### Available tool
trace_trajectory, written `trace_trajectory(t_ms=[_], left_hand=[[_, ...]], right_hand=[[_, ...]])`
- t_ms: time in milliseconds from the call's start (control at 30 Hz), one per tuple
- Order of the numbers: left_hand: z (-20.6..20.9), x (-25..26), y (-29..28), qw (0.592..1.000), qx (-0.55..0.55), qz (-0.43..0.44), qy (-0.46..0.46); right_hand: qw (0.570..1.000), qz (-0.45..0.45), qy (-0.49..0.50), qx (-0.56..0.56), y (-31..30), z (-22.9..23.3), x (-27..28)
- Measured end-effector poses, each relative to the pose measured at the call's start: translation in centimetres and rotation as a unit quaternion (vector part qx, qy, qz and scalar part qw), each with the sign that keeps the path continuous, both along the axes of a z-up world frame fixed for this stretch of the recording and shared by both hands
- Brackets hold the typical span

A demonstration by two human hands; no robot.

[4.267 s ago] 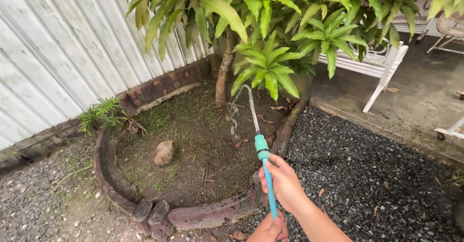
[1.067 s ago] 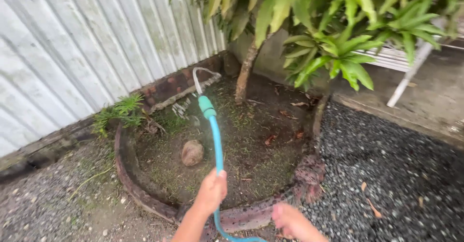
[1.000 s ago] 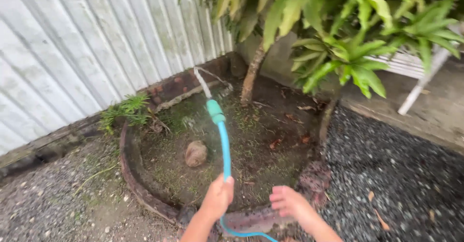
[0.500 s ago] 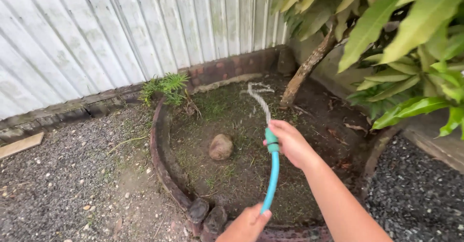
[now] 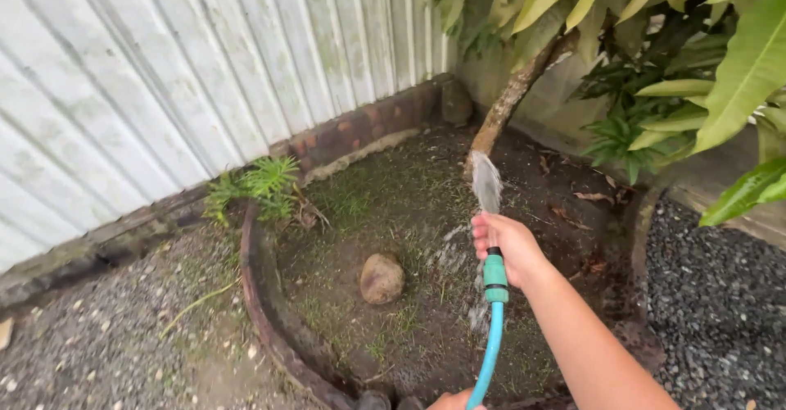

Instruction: Watering various potted plants and trees in a backyard using a garden hose with a nozzle.

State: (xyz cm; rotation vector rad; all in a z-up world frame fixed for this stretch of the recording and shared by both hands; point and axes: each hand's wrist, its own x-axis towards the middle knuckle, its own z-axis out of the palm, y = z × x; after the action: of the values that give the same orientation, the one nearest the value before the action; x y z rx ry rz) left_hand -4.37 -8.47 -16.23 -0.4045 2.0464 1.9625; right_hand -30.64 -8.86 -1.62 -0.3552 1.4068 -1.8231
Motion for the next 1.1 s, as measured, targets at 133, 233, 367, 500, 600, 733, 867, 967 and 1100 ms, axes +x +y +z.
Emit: trace_trajectory(t_ms=[133,233,367,500,600,733,867,967,1100], left_hand=[[-1.8,-0.6,-0.6,0.999,0.03,0.015,-0.028],[1.3,-1.2,-0.6,0.985,-0.148,0.022,0.087],[6.7,-3.6,-0.1,0.998,-0.005,0.006,0.064],[9.3,-6.8,1.6,0.997,-0.043,-0.005,0.065],[9.7,-8.8,2.5,0.998,-0.035,-0.035,0.032],[10.7,-10.5,4.4,0.996,-0.046,-0.07,0.031],[10.7,-11.7,6.2,0.991,-0.071,-0.079,0.084],[10.7,-12.0,6.7,0.987,-0.097,-0.078,0.1],[9.4,-12.6,6.9,0.985,-0.084,-0.104,0.107]], right_hand=[[0.995,0.001,-0.096,0.024,2.5,3.1,5.1],[0.99,0.104,-0.083,0.054,4.4,1.8,6.7],[0.996,0.048,-0.075,0.031,5.5,3.2,6.0],[1.0,0.008,-0.016,0.0,7.3,4.1,3.3],[0.999,-0.025,0.034,-0.015,9.7,5.0,1.5],[0.995,-0.071,0.058,-0.025,13.0,5.3,-0.1],[0.991,-0.1,0.08,-0.043,15.2,6.1,-1.3],[0.986,-0.11,0.101,-0.068,16.4,6.8,-1.7],[0.984,-0.12,0.117,-0.068,16.9,7.5,-2.0]])
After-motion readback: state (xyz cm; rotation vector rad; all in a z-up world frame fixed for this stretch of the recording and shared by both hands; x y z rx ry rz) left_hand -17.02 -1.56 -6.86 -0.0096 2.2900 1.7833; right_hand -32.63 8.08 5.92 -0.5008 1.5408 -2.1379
